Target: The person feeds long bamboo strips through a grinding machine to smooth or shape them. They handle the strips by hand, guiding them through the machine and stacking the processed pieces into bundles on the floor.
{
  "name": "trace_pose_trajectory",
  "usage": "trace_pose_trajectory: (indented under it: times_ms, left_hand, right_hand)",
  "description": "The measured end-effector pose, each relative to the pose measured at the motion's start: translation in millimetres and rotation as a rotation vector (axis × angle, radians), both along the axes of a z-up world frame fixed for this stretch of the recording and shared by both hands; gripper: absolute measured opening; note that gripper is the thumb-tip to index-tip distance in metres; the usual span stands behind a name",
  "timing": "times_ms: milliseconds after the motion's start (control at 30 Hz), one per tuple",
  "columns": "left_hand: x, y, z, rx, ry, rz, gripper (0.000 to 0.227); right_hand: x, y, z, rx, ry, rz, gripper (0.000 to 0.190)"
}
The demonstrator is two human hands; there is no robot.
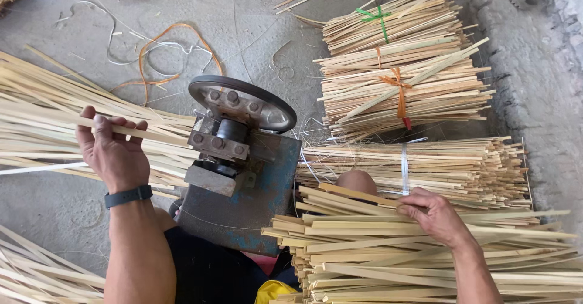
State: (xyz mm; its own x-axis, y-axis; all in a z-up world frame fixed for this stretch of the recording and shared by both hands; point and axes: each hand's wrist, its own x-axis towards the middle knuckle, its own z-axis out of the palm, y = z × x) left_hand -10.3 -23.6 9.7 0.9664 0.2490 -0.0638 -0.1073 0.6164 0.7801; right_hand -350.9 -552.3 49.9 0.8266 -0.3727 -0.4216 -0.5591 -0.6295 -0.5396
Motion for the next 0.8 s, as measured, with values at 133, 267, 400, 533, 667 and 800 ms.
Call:
trace_pose_trajectory:
  times_ms: [133, 267, 400, 533, 667, 800]
  left_hand:
    - [-2, 0, 2, 0.01, -0.008, 0.006, 0.028]
    - [-4, -7, 9, 0.112, 0.103, 0.018, 0.027]
    - [-9, -14, 19, 0.157, 0.178, -0.029, 0.027]
    - [-12, -15, 20, 0.165, 0.193, -0.053, 0.024]
    - [-9, -20, 20, 0.169, 0.224, -0.081, 0.021]
    - [-8, -30, 23, 0.195, 0.226, -0.088, 0.023]
  right_hand:
    - [5, 28, 21, -0.147, -0.425, 0.232, 0.018]
    - [22, 45, 20, -0.168, -0.777, 0.329, 0.019]
    - [41, 60, 16, 0.04, -0.69, 0.214, 0.021]
    - [52, 79, 16, -0.188, -0.751, 0.261, 0.024]
    - [76, 90, 8, -0.364, -0.622, 0.223, 0.024]
    - [90, 92, -5, -0.409, -0.548, 0.273, 0.027]
